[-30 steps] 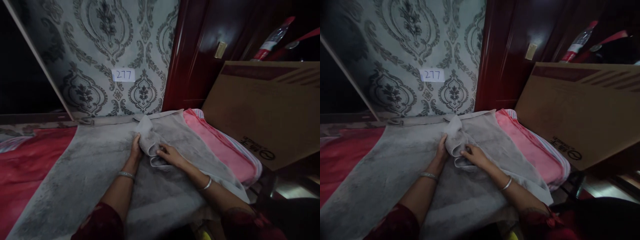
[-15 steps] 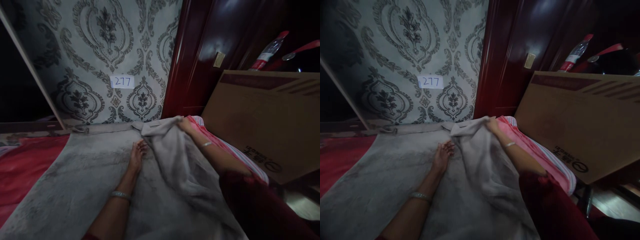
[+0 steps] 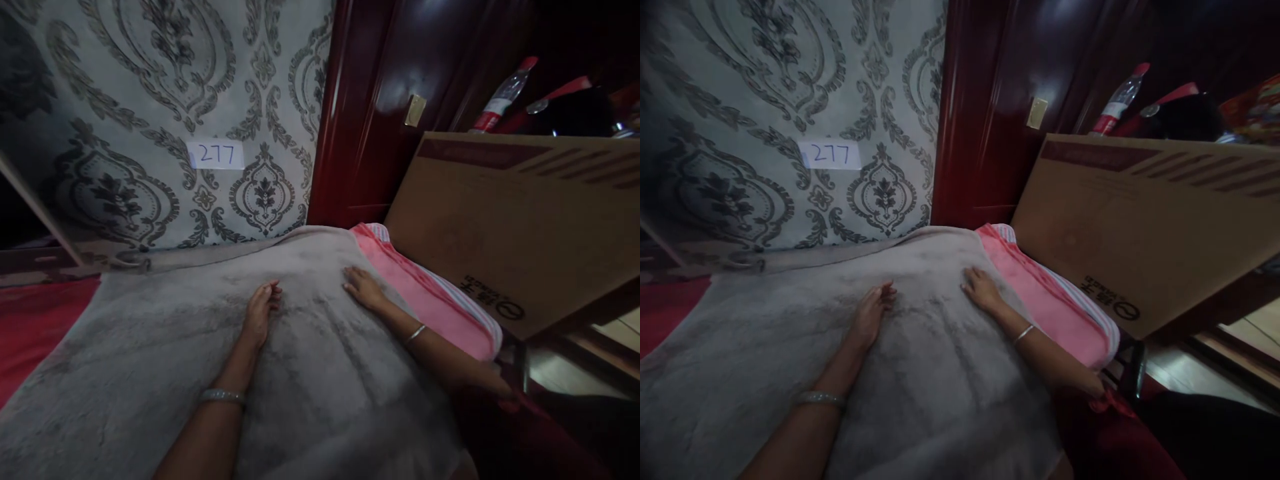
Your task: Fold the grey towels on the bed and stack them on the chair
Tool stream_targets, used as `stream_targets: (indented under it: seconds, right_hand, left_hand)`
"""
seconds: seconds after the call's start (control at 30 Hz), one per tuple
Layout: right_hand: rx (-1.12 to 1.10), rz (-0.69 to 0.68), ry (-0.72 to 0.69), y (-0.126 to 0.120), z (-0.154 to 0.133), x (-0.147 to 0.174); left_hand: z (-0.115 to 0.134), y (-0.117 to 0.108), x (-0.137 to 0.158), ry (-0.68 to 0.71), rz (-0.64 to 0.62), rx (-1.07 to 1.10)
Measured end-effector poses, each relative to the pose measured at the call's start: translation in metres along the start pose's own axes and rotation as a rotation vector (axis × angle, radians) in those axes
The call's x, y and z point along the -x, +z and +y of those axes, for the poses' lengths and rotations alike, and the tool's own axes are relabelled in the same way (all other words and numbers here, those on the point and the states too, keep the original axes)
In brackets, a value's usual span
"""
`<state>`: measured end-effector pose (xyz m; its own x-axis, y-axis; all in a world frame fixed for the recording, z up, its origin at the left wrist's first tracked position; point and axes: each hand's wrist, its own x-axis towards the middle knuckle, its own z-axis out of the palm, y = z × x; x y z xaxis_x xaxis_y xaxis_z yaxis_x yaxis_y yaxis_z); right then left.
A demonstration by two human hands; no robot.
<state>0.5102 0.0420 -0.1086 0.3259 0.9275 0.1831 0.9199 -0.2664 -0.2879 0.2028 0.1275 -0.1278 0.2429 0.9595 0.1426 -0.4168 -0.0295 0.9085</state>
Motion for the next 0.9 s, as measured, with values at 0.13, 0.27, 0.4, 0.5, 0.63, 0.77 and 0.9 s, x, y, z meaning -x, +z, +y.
stream_targets:
  seconds: [0.13, 0.27, 0.4, 0.5, 0.63, 0.77, 0.9]
  right_hand:
    - [0.152, -0.158, 0.127, -0.003, 0.036, 0.022]
    - [0.133, -0.192, 0.316, -0.04, 0.079, 0.03]
    - [0.058, -0.216, 0.319, -0.062, 0.101, 0.083]
    - [-0.034, -0.198, 0.301, -0.064, 0.107, 0.151]
    - [-0.264, -0.027, 0.313, -0.061, 0.114, 0.225]
    - [-0.287, 0.097, 0.402, -0.053, 0.11, 0.252]
    - [-0.204, 0.143, 0.506, -0.038, 0.098, 0.259]
  left_hand:
    - [0.003, 0.002, 0.001, 0.023, -0.028, -0.098]
    - [0.007, 0.005, 0.0, 0.019, -0.07, -0.172]
    - [0.008, 0.007, -0.003, 0.013, -0.092, -0.198]
    - [0.007, 0.008, -0.007, 0.013, -0.113, -0.224]
    - [0.006, 0.009, -0.009, 0.032, -0.121, -0.256]
    - [0.009, 0.013, -0.002, 0.154, -0.15, -0.486]
    - [0.011, 0.02, 0.008, 0.495, -0.346, -0.988]
